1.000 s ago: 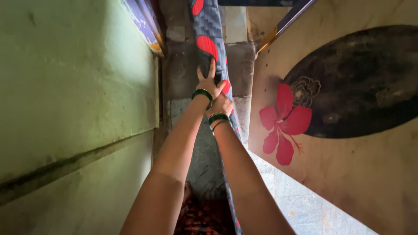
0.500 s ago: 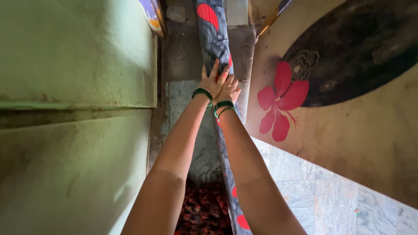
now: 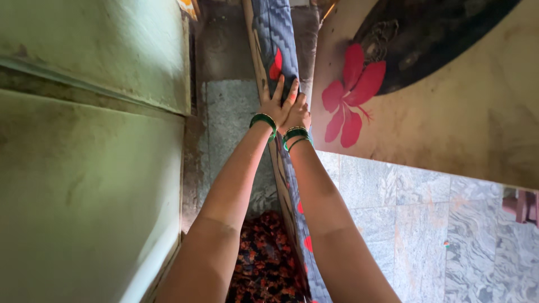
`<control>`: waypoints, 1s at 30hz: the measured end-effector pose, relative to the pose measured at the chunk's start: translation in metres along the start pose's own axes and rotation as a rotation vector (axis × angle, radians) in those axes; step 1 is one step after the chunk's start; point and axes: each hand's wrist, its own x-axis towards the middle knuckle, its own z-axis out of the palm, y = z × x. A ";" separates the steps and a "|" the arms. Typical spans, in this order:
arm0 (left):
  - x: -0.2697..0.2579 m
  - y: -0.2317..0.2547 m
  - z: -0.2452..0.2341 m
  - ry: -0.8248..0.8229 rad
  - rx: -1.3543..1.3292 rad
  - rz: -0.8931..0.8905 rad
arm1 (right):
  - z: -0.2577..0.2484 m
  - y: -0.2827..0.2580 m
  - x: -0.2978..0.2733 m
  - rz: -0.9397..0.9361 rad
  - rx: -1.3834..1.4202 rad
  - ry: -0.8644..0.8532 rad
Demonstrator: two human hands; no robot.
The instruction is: The person grips and lifts a large patterned cushion from the floor, carries it through a doorway, and places it into the base of a wooden bench.
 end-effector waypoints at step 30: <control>-0.140 0.038 0.101 0.173 -0.217 -0.108 | -0.007 0.083 -0.165 0.017 0.180 -0.031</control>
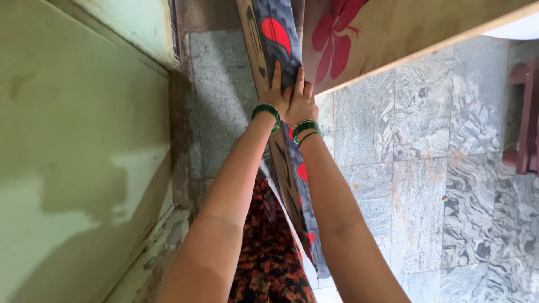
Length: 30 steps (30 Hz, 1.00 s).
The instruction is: The person grips and lifts a large patterned cushion from the floor, carries it through a doorway, and places it into the base of a wooden bench.
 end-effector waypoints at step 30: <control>-0.071 0.022 0.017 -0.152 -0.097 -0.299 | 0.009 0.038 -0.061 -0.102 -0.116 0.026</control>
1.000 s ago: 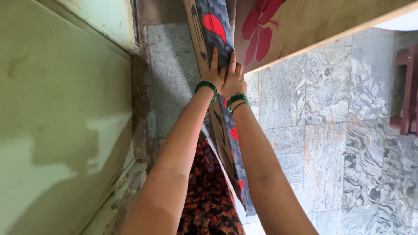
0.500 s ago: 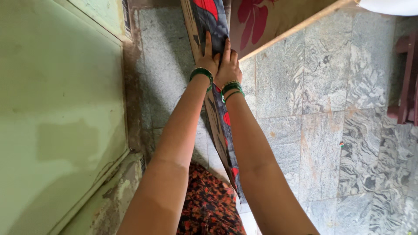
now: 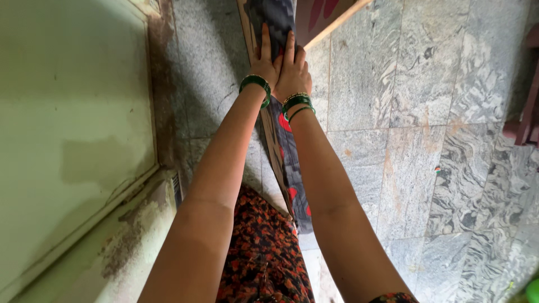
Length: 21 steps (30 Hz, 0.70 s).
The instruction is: The person grips and lifts a large patterned cushion from the floor, carries it through a doorway, and places it into the base of a wooden bench.
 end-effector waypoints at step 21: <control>-0.057 -0.037 0.060 0.074 0.008 0.128 | 0.014 0.041 -0.071 -0.057 -0.007 0.080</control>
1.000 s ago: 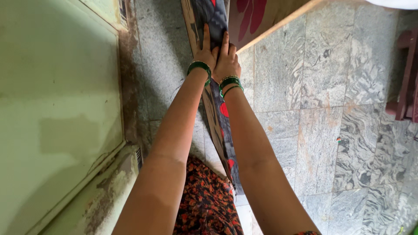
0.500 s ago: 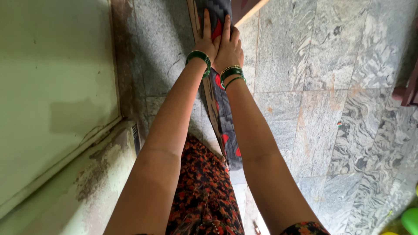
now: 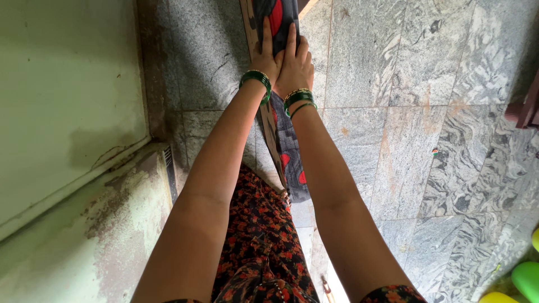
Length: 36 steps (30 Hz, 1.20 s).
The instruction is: The person grips and lifts a large patterned cushion from the floor, carries it through a doorway, and places it into the base of a wooden bench.
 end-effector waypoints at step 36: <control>-0.230 0.031 0.051 -0.126 -0.071 -0.284 | -0.013 0.069 -0.211 -0.194 0.038 0.023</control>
